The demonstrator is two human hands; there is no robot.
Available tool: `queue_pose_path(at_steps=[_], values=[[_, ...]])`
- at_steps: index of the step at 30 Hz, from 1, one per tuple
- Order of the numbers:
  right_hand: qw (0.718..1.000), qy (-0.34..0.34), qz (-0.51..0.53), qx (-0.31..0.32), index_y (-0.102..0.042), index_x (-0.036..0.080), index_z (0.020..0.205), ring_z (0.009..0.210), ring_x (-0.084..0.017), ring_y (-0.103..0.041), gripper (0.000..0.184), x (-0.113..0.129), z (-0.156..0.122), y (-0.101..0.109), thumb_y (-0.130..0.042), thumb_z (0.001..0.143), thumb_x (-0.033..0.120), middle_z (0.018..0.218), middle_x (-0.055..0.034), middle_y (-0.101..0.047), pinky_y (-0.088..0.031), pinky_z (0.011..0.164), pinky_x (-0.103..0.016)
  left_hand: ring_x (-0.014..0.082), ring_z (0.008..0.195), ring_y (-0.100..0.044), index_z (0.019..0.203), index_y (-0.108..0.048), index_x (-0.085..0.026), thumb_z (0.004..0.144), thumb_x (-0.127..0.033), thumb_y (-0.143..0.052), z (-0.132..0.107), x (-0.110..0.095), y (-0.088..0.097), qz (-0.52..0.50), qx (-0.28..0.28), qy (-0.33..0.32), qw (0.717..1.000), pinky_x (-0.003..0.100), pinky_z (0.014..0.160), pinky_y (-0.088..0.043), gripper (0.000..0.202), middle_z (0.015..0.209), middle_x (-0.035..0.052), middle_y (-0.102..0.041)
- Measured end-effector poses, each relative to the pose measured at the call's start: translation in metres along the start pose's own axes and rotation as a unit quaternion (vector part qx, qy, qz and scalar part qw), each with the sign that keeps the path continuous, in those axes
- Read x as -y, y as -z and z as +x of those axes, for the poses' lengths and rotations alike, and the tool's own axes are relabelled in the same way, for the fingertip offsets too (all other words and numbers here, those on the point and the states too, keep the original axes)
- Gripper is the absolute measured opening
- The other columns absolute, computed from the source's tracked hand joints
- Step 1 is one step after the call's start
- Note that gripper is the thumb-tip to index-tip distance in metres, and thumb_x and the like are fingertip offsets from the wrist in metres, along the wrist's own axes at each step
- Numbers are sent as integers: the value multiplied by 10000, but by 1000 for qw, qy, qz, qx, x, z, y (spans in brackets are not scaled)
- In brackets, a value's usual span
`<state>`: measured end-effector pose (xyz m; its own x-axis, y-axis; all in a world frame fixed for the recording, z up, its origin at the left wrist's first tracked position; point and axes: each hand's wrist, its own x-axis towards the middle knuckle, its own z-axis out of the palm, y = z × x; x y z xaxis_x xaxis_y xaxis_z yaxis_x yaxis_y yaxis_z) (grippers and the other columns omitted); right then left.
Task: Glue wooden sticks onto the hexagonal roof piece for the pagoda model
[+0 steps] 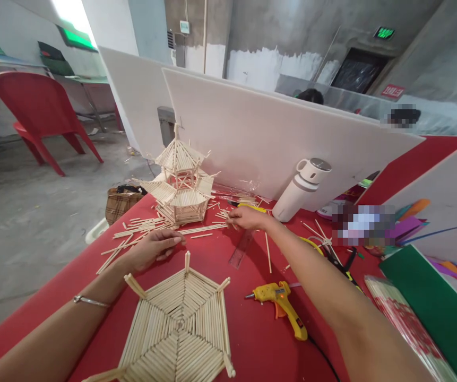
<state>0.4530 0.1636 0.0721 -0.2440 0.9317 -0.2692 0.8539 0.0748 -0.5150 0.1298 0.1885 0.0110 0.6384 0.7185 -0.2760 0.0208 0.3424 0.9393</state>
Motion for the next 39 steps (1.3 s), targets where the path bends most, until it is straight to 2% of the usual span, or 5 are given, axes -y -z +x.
queue_pose_path(at_steps=[10,16,24,34,39], values=[[975,96,121,158,-685,156,656,569,-100,-464,367,83,20,-49,-606,842,463,612,0,-627,-326,566,-238,48,364,-309,703,-700,-116,780,-473,-693,1,-1,-7,102,14,-36,994,201,389,-195,364,404,-38,-445],[970,96,136,177,-737,162,708,552,-88,-426,344,86,25,-56,-677,779,493,623,13,-629,-289,534,-244,67,431,-363,675,-763,-149,717,-341,-726,-14,-20,8,218,115,39,968,224,421,-237,200,559,35,-651],[937,78,195,277,-802,177,865,754,-147,-597,296,97,35,-67,-770,710,426,807,-36,-740,-431,692,-247,78,431,-262,553,-699,-173,746,-346,-693,-34,-36,24,316,154,63,934,257,441,-181,260,424,-36,-387],[902,41,238,358,-789,165,822,713,-133,-612,334,101,51,-78,-855,583,388,754,-22,-729,-455,698,-248,79,437,-338,695,-781,-200,692,-357,-772,-29,-32,12,310,209,110,921,246,442,-223,158,479,-22,-551],[915,56,223,330,-776,160,771,627,-102,-535,366,96,56,-83,-797,663,510,667,-7,-676,-404,604,-228,78,437,-357,691,-780,-204,699,-357,-772,-25,-24,17,310,221,116,917,237,451,-253,154,478,-28,-561]])
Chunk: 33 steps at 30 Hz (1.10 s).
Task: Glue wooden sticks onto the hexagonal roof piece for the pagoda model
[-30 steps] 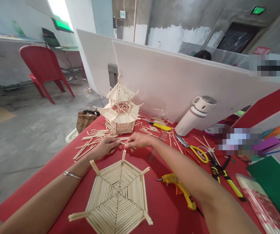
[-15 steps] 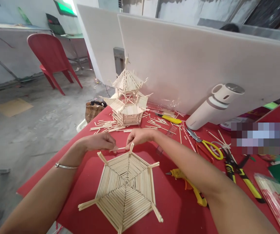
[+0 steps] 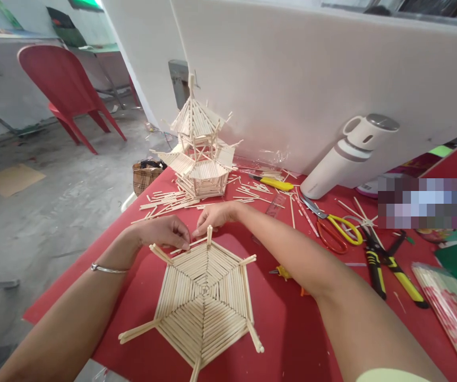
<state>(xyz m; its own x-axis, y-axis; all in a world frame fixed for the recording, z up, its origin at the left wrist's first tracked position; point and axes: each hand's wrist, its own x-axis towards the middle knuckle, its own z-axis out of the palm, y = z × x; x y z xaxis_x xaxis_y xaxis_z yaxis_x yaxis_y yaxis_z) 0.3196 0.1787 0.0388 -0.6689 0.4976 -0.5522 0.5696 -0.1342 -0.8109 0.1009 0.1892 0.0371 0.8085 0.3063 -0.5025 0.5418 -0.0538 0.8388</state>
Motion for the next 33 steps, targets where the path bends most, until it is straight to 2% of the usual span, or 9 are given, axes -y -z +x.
queue_pose_path(at_steps=[7,12,20,27,33], values=[[998,6,59,-4,-765,134,837,489,-59,-453,464,-12,7,3,-770,690,574,599,13,-632,-377,502,-204,62,430,-384,704,-761,-176,699,-364,-777,3,1,2,-2,33,18,999,201,443,-290,188,467,-45,-539],[994,-15,102,-20,-749,128,831,436,-41,-445,450,-12,9,1,-784,688,553,612,4,-672,-315,426,-186,54,421,-409,702,-758,-165,695,-360,-783,2,0,2,-4,36,23,999,196,441,-308,196,476,-34,-571],[994,-30,101,-27,-744,129,835,408,-33,-430,391,-6,7,-4,-739,765,513,610,-5,-691,-290,403,-188,67,438,-448,710,-762,-160,627,-377,-832,2,0,-2,-3,32,35,999,209,441,-318,242,491,-25,-583],[994,-7,102,-32,-744,130,843,413,-33,-414,366,-12,10,-4,-737,773,489,638,-11,-705,-294,405,-190,53,401,-380,699,-758,-161,678,-348,-798,2,-3,-2,13,31,43,999,210,447,-322,192,424,-52,-509],[994,6,99,-39,-751,132,882,433,-41,-437,402,-20,13,-2,-746,752,512,667,-16,-716,-309,422,-196,60,426,-414,712,-756,-166,710,-349,-777,3,-2,0,23,49,34,998,205,446,-310,184,474,-39,-552]])
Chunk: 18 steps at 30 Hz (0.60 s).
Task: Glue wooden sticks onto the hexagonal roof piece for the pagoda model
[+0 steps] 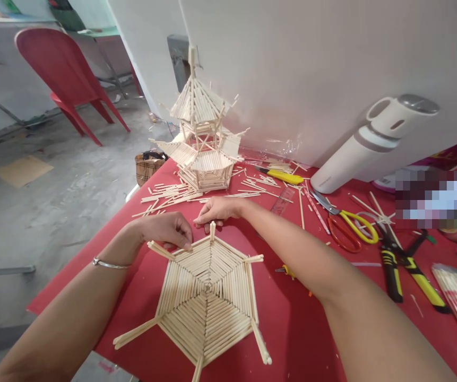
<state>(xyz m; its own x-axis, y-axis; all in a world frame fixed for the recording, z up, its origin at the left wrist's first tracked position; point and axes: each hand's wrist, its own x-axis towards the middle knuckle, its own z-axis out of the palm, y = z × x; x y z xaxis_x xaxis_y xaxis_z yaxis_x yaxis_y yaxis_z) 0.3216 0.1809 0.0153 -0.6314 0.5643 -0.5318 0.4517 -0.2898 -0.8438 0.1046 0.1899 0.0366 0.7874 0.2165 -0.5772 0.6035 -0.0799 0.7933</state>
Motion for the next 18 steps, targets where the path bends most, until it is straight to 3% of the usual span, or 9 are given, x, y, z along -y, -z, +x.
queue_pose_path(at_steps=[7,11,14,18], values=[[1000,19,0,-6,-748,147,820,452,-54,-442,390,-7,5,2,-776,716,522,619,0,-678,-317,449,-209,72,439,-409,734,-762,-174,728,-412,-771,1,-2,2,7,12,8,1000,205,447,-306,239,468,-33,-528],[999,16,0,-30,-744,152,860,497,-60,-502,271,-3,-4,2,-757,772,408,722,-23,-713,-340,476,-203,72,439,-410,708,-741,-164,736,-456,-754,1,-3,3,16,19,12,1000,201,448,-298,294,470,-28,-526],[991,30,-37,-129,-742,147,923,629,-72,-584,187,10,-40,4,-700,827,303,865,-52,-742,-413,565,-185,68,425,-397,668,-718,-157,730,-460,-746,2,-5,3,26,22,21,999,197,442,-292,310,451,-32,-514],[947,24,-102,-305,-706,146,1051,737,-101,-611,292,27,-127,-7,-574,904,361,951,-59,-734,-463,646,-194,66,426,-403,650,-727,-161,689,-440,-767,2,-7,3,34,4,6,999,191,439,-294,285,440,-37,-513]])
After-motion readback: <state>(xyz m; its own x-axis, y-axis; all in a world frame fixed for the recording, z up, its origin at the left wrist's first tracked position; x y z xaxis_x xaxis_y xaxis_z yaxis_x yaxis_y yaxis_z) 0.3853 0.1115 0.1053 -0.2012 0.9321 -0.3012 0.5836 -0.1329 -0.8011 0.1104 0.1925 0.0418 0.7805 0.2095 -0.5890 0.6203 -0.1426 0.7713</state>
